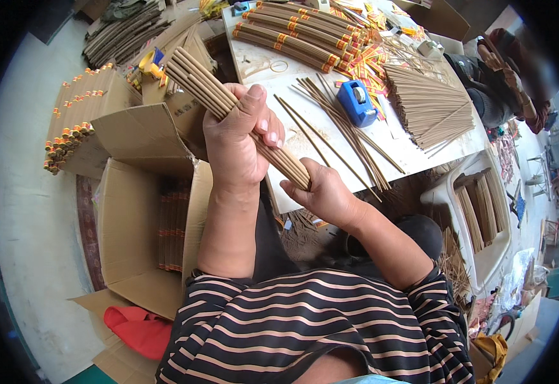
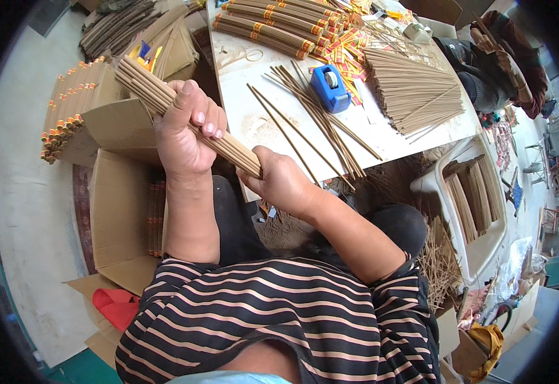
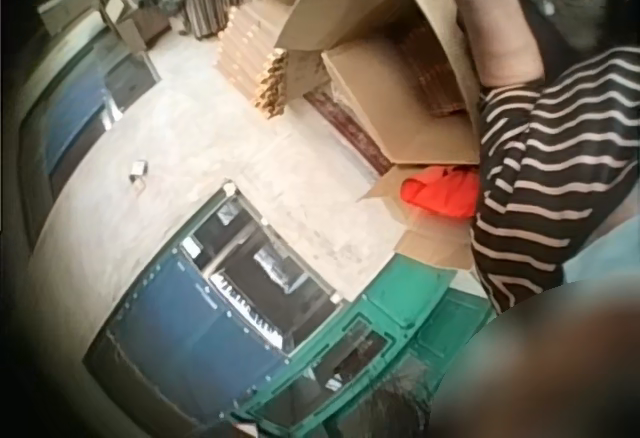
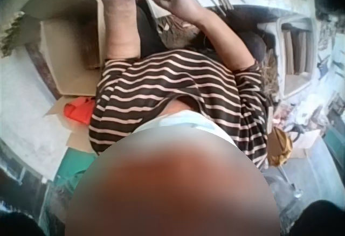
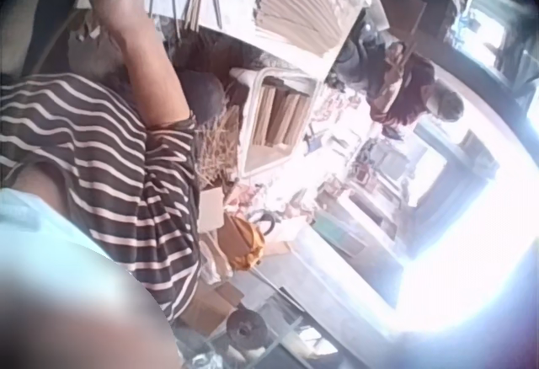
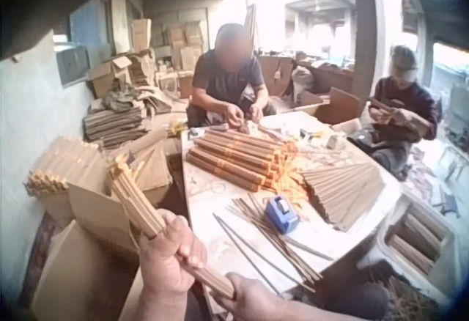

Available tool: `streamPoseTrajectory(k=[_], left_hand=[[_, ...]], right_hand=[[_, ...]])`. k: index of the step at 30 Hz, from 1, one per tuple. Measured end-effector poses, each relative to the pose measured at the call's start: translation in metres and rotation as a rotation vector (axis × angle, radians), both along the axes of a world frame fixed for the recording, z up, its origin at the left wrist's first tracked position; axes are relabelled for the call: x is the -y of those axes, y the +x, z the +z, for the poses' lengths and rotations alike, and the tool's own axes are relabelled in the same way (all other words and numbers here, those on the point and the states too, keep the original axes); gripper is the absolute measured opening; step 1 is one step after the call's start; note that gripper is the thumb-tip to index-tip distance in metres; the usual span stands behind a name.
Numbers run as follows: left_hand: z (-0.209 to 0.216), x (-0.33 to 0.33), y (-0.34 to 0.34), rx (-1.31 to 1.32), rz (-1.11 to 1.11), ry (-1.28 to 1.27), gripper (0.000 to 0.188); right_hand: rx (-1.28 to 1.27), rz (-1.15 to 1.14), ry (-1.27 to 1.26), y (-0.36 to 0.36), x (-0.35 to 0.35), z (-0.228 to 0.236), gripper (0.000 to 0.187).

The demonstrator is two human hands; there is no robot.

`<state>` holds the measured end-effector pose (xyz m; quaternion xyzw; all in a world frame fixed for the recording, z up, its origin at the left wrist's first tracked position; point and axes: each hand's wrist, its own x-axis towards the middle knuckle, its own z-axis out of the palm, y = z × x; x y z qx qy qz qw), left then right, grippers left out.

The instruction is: The person gathers thin wooden sticks, aligns them into bundles, and wraps each bundle with a small paper label. The person places the finished bundles into a cardboard box.

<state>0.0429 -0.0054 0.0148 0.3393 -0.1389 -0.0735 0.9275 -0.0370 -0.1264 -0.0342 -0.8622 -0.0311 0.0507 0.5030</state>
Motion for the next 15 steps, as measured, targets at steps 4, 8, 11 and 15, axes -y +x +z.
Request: streamPoseTrajectory(k=[4,8,11,15], left_hand=[[0.012,-0.005,-0.001,0.018,-0.005,0.019,0.02],[-0.006,-0.01,-0.004,-0.022,-0.06,-0.032,0.019],[-0.024,0.001,-0.027,-0.144,-0.134,0.006,0.024],[-0.039,0.002,-0.029,-0.119,-0.149,-0.084,0.031]], right_hand=[[0.031,0.041,0.064,-0.001,-0.001,0.009,0.024],[-0.113,0.056,0.078,-0.012,-0.002,0.013,0.024],[-0.139,0.054,0.074,-0.021,0.001,0.015,0.024],[-0.204,0.086,0.108,-0.027,0.01,0.023,0.031]])
